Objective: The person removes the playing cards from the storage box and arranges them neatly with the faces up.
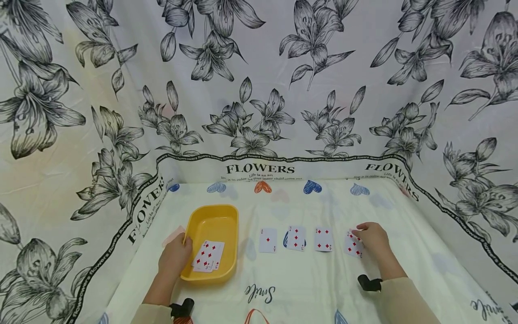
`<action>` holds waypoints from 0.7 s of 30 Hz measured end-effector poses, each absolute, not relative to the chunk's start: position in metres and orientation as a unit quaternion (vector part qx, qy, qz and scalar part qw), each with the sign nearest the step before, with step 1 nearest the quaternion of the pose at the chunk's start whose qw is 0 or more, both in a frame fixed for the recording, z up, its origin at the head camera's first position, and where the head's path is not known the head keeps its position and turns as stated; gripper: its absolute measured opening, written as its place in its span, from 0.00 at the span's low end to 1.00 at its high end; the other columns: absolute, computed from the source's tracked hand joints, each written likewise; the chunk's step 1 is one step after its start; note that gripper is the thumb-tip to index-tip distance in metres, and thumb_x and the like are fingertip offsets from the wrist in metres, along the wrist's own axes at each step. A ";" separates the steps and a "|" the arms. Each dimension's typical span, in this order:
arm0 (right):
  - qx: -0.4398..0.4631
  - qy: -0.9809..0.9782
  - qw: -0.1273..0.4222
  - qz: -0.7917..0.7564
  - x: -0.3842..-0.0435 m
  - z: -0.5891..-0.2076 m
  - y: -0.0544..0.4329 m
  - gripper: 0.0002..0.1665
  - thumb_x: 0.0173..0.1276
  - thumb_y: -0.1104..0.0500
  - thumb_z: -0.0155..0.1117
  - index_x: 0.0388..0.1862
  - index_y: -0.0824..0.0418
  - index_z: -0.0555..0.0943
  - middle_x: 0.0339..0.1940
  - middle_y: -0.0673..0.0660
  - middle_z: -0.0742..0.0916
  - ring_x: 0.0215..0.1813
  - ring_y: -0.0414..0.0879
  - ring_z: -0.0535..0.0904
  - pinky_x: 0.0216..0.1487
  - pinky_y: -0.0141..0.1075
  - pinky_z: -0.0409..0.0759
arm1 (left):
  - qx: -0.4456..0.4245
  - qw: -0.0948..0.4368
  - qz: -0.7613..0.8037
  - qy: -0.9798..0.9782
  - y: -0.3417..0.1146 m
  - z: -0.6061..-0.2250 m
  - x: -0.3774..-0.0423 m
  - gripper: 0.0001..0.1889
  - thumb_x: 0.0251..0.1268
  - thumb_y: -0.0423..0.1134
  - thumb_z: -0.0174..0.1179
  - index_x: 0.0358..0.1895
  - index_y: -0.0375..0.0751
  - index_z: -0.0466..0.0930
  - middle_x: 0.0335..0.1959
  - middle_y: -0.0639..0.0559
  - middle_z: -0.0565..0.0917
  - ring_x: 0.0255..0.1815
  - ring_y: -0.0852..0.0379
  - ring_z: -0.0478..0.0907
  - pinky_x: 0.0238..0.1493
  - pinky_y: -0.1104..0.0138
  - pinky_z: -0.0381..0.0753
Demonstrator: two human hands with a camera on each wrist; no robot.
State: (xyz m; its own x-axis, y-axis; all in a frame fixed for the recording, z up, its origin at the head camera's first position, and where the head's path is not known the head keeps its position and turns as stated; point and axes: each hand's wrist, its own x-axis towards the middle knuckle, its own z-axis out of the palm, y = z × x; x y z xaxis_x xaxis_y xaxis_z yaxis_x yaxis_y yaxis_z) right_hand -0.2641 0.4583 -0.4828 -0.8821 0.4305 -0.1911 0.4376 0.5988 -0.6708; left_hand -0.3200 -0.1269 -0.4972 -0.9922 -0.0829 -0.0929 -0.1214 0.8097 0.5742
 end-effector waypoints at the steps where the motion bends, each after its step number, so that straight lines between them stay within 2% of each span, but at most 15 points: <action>1: 0.235 0.893 0.010 -0.383 -0.265 -0.480 0.457 0.22 0.72 0.57 0.67 0.55 0.73 0.79 0.39 0.65 0.85 0.37 0.53 0.78 0.36 0.41 0.76 | -0.055 0.033 0.305 0.950 -0.127 -0.497 -0.320 0.29 0.80 0.47 0.43 0.71 0.27 0.66 0.57 0.32 0.78 0.41 0.43 0.76 0.48 0.48 0.78; 4: 0.215 0.891 0.021 -0.400 -0.270 -0.472 0.448 0.24 0.72 0.56 0.66 0.57 0.73 0.79 0.38 0.62 0.85 0.35 0.50 0.79 0.35 0.39 0.76 | -0.056 0.034 0.307 0.949 -0.127 -0.498 -0.320 0.29 0.80 0.47 0.42 0.71 0.27 0.66 0.55 0.32 0.79 0.41 0.43 0.76 0.46 0.50 0.78; 10: 0.192 0.872 0.028 -0.450 -0.282 -0.460 0.413 0.24 0.73 0.56 0.66 0.59 0.72 0.78 0.44 0.62 0.85 0.41 0.51 0.81 0.44 0.41 0.81 | -0.055 0.031 0.313 0.948 -0.128 -0.498 -0.320 0.26 0.80 0.47 0.43 0.67 0.28 0.70 0.44 0.38 0.78 0.36 0.47 0.75 0.35 0.58 0.73; 15: 0.176 0.863 0.035 -0.472 -0.294 -0.454 0.384 0.24 0.74 0.55 0.66 0.60 0.70 0.79 0.48 0.63 0.85 0.45 0.55 0.81 0.50 0.45 0.81 | -0.054 0.033 0.313 0.948 -0.128 -0.497 -0.319 0.27 0.80 0.47 0.43 0.68 0.29 0.70 0.45 0.38 0.78 0.36 0.47 0.75 0.36 0.58 0.73; 21: 0.155 0.857 0.035 -0.490 -0.308 -0.448 0.347 0.22 0.73 0.55 0.67 0.59 0.67 0.80 0.49 0.62 0.86 0.47 0.57 0.82 0.54 0.50 0.80 | -0.057 0.035 0.316 0.947 -0.127 -0.497 -0.319 0.28 0.80 0.47 0.43 0.70 0.29 0.68 0.47 0.37 0.79 0.37 0.46 0.75 0.36 0.59 0.74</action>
State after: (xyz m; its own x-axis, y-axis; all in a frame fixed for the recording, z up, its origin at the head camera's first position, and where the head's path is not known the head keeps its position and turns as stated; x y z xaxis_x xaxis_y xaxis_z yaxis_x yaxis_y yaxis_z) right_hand -0.3076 0.3472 -0.4479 -0.9497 0.2307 -0.2119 0.2996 0.4711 -0.8296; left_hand -0.3194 -0.1274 -0.4970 -0.9911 -0.0854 -0.1023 -0.1297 0.7944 0.5934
